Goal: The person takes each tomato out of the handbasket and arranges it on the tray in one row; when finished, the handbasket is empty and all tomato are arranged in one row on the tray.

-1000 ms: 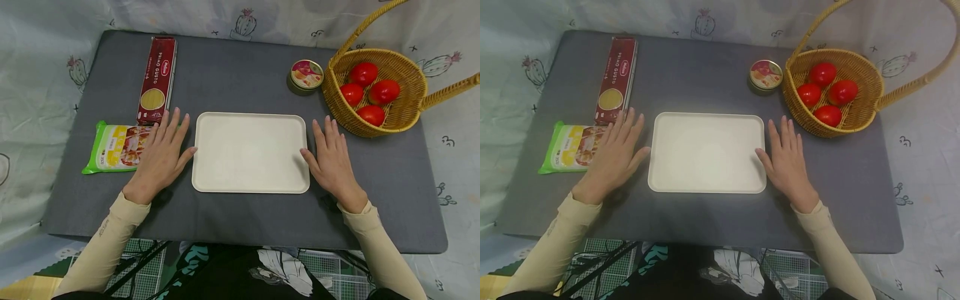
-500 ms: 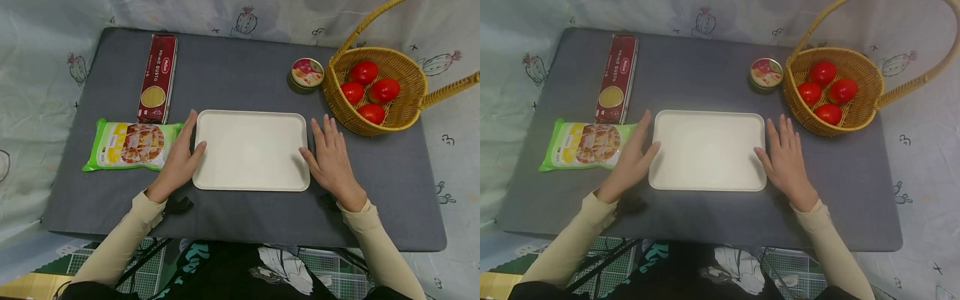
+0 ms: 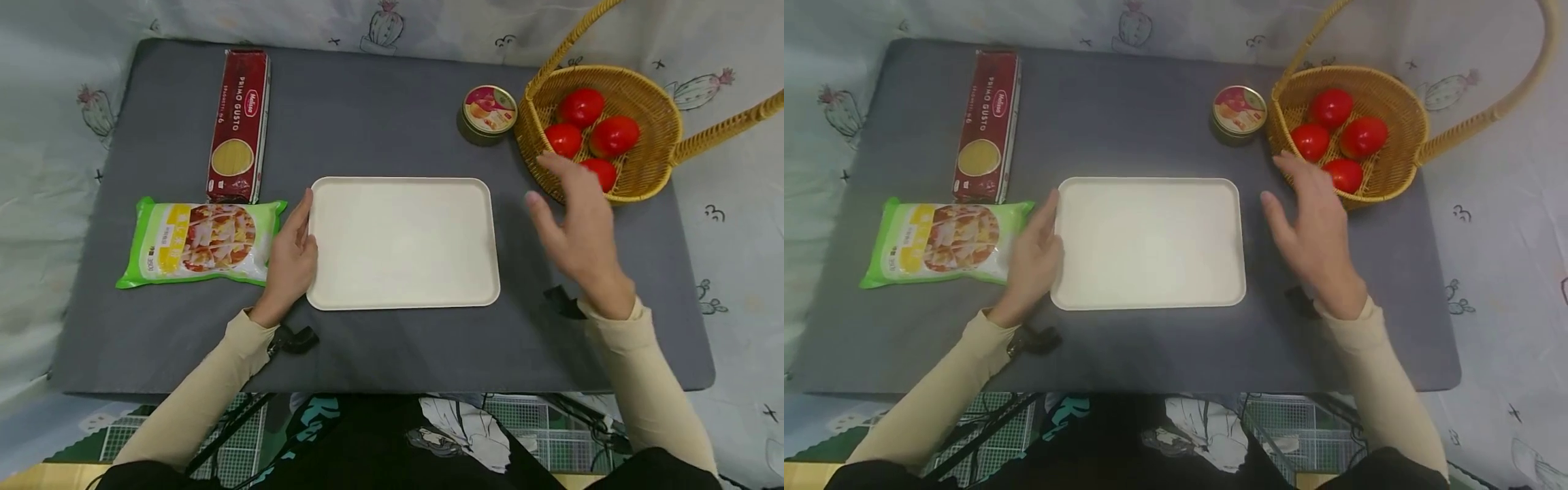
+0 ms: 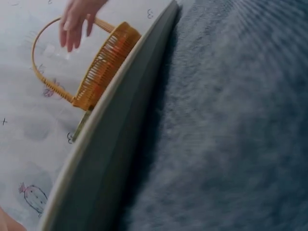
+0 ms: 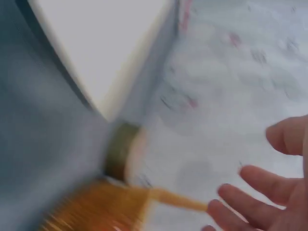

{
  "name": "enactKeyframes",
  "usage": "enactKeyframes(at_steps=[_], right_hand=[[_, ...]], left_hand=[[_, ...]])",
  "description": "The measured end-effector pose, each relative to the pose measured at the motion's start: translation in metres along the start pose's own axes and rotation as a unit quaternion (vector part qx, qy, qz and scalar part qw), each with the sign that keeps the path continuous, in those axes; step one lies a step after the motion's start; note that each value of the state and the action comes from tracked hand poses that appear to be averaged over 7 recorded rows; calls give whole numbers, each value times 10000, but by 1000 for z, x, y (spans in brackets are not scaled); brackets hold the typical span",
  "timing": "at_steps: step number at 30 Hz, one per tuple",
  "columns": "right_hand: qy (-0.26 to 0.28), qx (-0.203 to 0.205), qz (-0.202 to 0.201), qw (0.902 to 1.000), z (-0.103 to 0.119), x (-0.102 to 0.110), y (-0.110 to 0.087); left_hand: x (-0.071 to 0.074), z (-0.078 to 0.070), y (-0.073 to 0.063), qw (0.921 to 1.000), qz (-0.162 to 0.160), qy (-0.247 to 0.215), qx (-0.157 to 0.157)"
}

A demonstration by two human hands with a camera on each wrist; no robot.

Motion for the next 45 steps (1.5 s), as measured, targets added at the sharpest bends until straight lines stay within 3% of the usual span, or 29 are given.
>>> enactKeyframes(at_steps=[2, 5, 9, 11, 15, 19, 23, 32, 37, 39, 45], right_hand=[[-106, -284, 24, 9995, -8, 21, 28], [-165, -1252, 524, 9906, -36, 45, 75], [-474, -2394, 1592, 9566, -84, 61, 126], [-708, -2607, 2102, 9396, -105, 62, 143], [-1141, -2902, 2942, 9035, -135, 58, 162], [-1286, -3197, 3522, 8702, -151, 52, 166], [-1396, -3296, 3756, 8549, -157, 46, 165], [-1770, -3178, 3950, 8436, -159, 38, 169], [-1771, -3106, 3964, 8456, -159, 36, 167], [-1721, -3067, 3770, 8568, -155, 39, 166], [-1291, -2833, 2705, 9110, -112, 62, 148]], left_hand=[[2, 0, 0, 10000, -45, -49, 19], [4, 0, -1, 9999, -124, -95, 68], [4, -2, -1, 9997, -164, -152, 79], [3, -3, -1, 9997, -157, -178, 71], [0, -4, -1, 9996, -157, -200, 84], [-3, -5, -4, 9997, -142, -167, 128], [-6, -7, -6, 9997, -111, -193, 130], [-8, -9, -12, 9991, -198, -331, 189], [-8, -9, -14, 9990, -227, -297, 265], [-10, -10, -15, 9987, -219, -369, 280], [-15, -9, -19, 9986, -142, -397, 325]])
Point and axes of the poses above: each hand's wrist, its own y-axis towards the middle knuckle, its own x-axis out of the back of the hand, z = x × y, the point moved 4 cm from there along y, towards the middle knuckle, and after that the axes turned 2 degrees about y, right-handed, at the moved point
